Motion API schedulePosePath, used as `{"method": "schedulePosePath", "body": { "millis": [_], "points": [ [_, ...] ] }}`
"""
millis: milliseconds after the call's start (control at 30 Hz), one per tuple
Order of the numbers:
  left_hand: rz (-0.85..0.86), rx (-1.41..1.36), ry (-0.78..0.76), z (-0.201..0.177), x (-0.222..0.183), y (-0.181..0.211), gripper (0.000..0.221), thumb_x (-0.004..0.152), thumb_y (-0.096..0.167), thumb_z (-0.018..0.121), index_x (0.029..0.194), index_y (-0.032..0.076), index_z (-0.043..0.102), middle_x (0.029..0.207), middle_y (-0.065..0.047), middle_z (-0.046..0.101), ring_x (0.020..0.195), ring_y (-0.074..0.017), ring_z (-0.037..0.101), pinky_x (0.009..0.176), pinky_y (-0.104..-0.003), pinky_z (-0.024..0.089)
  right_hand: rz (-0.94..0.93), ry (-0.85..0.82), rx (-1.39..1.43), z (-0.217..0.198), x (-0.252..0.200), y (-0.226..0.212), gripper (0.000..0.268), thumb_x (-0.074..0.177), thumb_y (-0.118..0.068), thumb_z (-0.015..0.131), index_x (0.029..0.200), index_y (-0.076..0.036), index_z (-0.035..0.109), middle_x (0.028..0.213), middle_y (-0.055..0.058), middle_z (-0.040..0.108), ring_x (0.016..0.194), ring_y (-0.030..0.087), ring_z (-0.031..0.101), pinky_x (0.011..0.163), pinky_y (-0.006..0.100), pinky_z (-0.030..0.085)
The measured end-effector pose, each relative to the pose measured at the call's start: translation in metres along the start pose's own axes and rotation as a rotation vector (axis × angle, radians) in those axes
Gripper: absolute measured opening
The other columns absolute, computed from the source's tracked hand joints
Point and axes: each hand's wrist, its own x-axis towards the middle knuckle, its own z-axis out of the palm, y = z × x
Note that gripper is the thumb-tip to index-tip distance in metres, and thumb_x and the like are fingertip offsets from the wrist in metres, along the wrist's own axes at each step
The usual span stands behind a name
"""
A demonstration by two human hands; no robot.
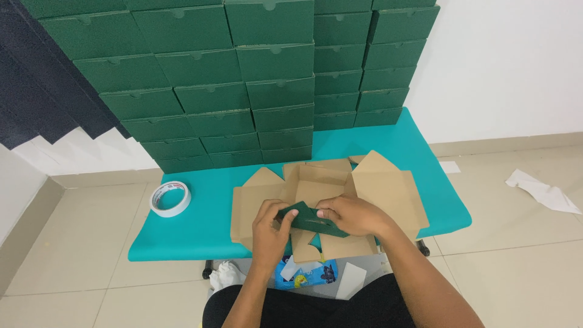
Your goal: Folding and assembling small green cardboard boxes from flat templates.
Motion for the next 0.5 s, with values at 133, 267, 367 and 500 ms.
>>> {"method": "schedulePosePath", "body": {
  "millis": [133,267,367,500],
  "points": [
    [0.071,0.033,-0.047,0.002,-0.001,-0.001,0.013,0.097,0.022,0.072,0.104,0.011,0.068,0.1,-0.005,0.065,0.102,-0.0228,0.069,0.091,-0.038,0.057,-0.027,-0.005,0.009,-0.001,0.011,0.011,0.039,0.108,-0.018,0.041,0.129,-0.012,0.073,0.129,0.014,0.074,0.114,0.032,0.072,0.099,0.047,0.055],
    [0.19,0.149,-0.028,0.001,0.003,0.004,0.016,0.098,0.021,0.07,0.11,0.01,0.067,0.106,-0.006,0.066,0.108,-0.0234,0.069,0.096,-0.039,0.058,-0.086,0.007,-0.037,-0.01,0.01,-0.002,0.034,0.107,-0.016,0.044,0.113,-0.008,0.076,0.118,0.016,0.075,0.106,0.033,0.071,0.092,0.047,0.057],
    [0.292,0.193,-0.022,0.001,0.004,0.004,0.014,0.098,0.017,0.07,0.109,0.009,0.068,0.105,-0.008,0.069,0.104,-0.0244,0.07,0.093,-0.039,0.059,-0.131,0.026,-0.031,-0.011,0.015,0.003,0.031,0.106,-0.015,0.047,0.103,-0.004,0.075,0.108,0.016,0.073,0.099,0.031,0.068,0.087,0.046,0.057],
    [0.39,0.173,-0.025,0.003,0.004,0.002,0.008,0.095,0.012,0.073,0.101,0.008,0.07,0.101,-0.009,0.075,0.093,-0.0236,0.072,0.084,-0.038,0.06,-0.163,-0.051,0.002,-0.012,0.025,0.021,0.033,0.108,-0.018,0.045,0.103,-0.006,0.076,0.104,0.012,0.072,0.098,0.026,0.067,0.087,0.043,0.058]
  ]
}}
